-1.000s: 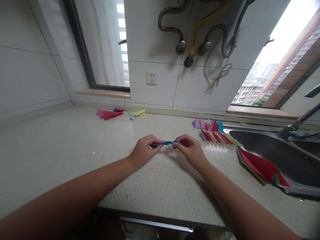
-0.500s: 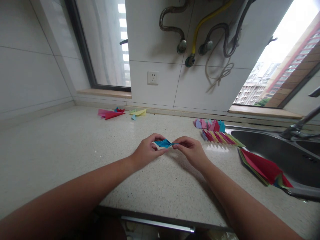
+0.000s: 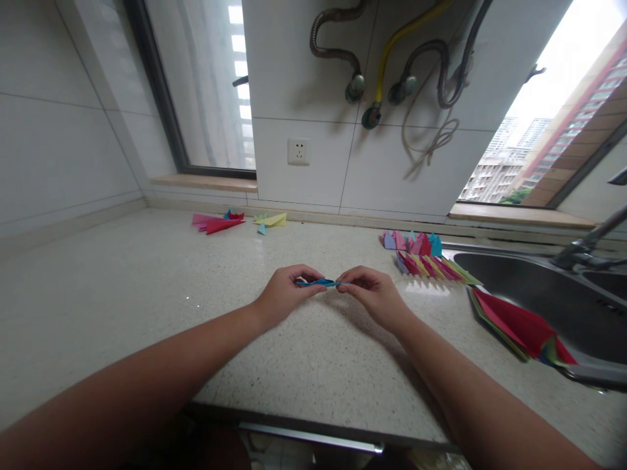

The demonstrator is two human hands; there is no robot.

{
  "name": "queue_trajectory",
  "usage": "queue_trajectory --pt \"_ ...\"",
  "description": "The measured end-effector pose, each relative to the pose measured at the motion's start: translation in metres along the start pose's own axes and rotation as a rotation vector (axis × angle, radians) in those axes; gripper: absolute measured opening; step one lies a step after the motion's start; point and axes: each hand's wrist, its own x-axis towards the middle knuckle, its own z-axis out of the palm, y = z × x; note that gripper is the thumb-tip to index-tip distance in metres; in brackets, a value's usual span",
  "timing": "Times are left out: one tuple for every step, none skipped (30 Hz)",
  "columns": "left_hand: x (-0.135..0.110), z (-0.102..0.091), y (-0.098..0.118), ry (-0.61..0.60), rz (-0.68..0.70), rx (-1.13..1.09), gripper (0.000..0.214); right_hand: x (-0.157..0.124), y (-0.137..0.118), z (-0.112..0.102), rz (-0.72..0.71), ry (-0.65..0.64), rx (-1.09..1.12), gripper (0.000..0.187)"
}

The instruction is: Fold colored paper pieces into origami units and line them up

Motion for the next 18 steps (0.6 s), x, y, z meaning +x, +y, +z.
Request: queue_trajectory --pt "0.0004 -0.0005 -0.0007 -0.002 -0.011 -0.018 0.028 -0.0001 0.0001 -0.0005 -0.001 -0.002 0.002 0.015" --pt "0.0008 -0.0014 -0.0014 -0.008 -0.021 -0.040 0.030 -0.0001 0.0004 -0.0013 -0.001 0.000 0.004 0.015" --pt "0.0014 -0.0024 -0.0022 -0.017 -0.027 -0.060 0.033 -0.0001 0.0007 -0.0022 -0.002 0.006 0.006 0.015" --pt "0.0021 -0.0036 -0.0027 -0.029 -0.028 -0.075 0.034 -0.0001 0.0010 -0.0032 -0.002 0.014 0.008 0.015" --pt "0.0028 -0.0050 -0.0031 -0.041 -0.024 -0.080 0.034 -0.0001 0.0014 -0.0042 -0.004 0.018 0.009 0.015" --pt "0.0033 -0.0063 -0.0031 -0.052 -0.017 -0.074 0.033 -0.0001 0.0016 -0.0052 -0.004 0.017 0.010 0.016" --pt "0.0038 -0.0074 -0.0027 -0.057 -0.010 -0.060 0.031 -0.0002 0.0018 -0.0060 -0.005 0.012 0.010 0.016" --pt "0.0040 -0.0084 -0.0020 -0.056 -0.007 -0.042 0.030 -0.0003 0.0020 -0.0067 -0.005 0.003 0.011 0.016" --pt "0.0041 -0.0090 -0.0010 -0.049 -0.007 -0.027 0.029 -0.0005 0.0022 -0.0072 -0.005 -0.004 0.009 0.016" --pt "0.0039 -0.0094 0.0002 -0.039 -0.008 -0.017 0.028 -0.0007 0.0023 -0.0075 -0.006 -0.009 0.005 0.016" --pt "0.0035 -0.0094 0.0014 -0.030 -0.008 -0.010 0.028 -0.0009 0.0025 -0.0077 -0.010 -0.012 -0.002 0.016" --pt "0.0031 -0.0092 0.0025 -0.023 -0.005 -0.006 0.027 -0.0010 0.0028 -0.0078 -0.014 -0.013 -0.010 0.016" --pt "0.0026 -0.0089 0.0034 -0.018 0.001 -0.004 0.026 -0.0011 0.0032 -0.0079 -0.020 -0.017 -0.017 0.016" --pt "0.0022 -0.0086 0.0039 -0.014 0.007 -0.001 0.026 -0.0011 0.0036 -0.0080 -0.025 -0.021 -0.023 0.015" --pt "0.0019 -0.0083 0.0041 -0.012 0.010 0.004 0.025 -0.0011 0.0040 -0.0081 -0.029 -0.025 -0.029 0.015" --pt "0.0019 -0.0080 0.0039 -0.009 0.009 0.007 0.024 -0.0010 0.0044 -0.0084 -0.031 -0.027 -0.031 0.014" --pt "0.0022 -0.0078 0.0033 -0.005 0.006 0.007 0.024 -0.0009 0.0047 -0.0087 -0.031 -0.025 -0.029 0.013" --pt "0.0026 -0.0076 0.0026 0.002 0.000 0.002 0.023 -0.0006 0.0050 -0.0090 -0.031 -0.018 -0.021 0.013"
